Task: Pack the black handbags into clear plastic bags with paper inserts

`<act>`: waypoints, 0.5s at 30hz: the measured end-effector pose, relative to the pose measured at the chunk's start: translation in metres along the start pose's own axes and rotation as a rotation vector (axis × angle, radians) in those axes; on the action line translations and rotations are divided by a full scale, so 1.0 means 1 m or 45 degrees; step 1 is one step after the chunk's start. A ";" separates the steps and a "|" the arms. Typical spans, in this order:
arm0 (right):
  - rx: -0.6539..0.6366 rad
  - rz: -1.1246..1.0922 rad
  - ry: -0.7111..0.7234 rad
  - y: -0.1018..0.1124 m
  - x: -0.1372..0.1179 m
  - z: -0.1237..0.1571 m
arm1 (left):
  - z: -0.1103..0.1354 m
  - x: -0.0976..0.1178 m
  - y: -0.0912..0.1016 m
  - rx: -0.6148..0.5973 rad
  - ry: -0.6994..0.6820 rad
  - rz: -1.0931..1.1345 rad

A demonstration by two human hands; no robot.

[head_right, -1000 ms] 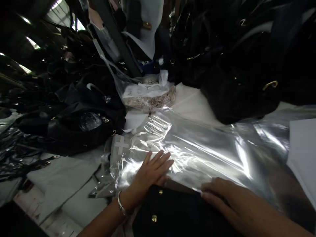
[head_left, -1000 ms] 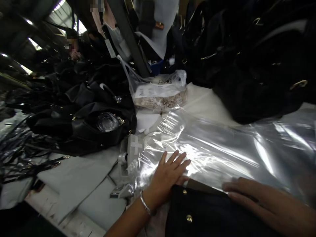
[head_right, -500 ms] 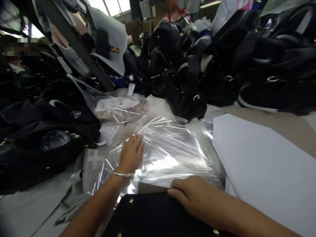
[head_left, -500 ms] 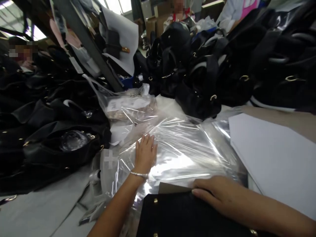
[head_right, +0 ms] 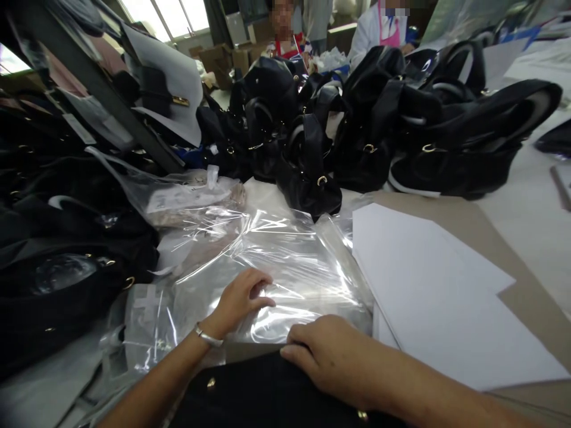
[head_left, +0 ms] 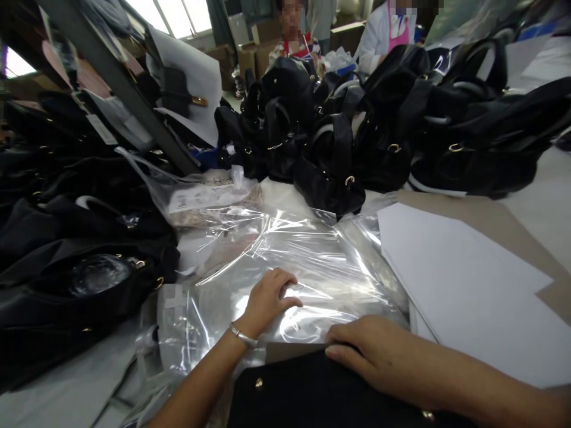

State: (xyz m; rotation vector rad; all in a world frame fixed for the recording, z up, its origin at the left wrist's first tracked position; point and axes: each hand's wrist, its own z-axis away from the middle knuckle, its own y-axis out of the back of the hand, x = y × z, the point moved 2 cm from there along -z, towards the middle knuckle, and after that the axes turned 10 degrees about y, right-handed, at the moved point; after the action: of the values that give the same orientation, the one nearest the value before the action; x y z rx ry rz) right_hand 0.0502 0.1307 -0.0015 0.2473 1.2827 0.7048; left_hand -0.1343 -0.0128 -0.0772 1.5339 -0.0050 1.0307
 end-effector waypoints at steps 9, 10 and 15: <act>0.010 0.004 0.026 0.000 -0.001 0.010 | 0.002 -0.023 0.051 0.066 0.199 -0.056; 0.000 0.007 0.019 0.000 0.000 0.010 | 0.009 -0.022 0.055 0.082 0.216 -0.063; -0.019 -0.004 0.042 -0.005 0.012 0.009 | 0.064 -0.007 0.060 -0.342 -0.029 -0.070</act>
State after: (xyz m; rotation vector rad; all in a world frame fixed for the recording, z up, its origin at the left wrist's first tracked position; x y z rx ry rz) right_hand 0.0615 0.1360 -0.0106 0.2228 1.3083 0.7181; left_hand -0.1329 -0.0840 -0.0259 1.2941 -0.1125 0.9282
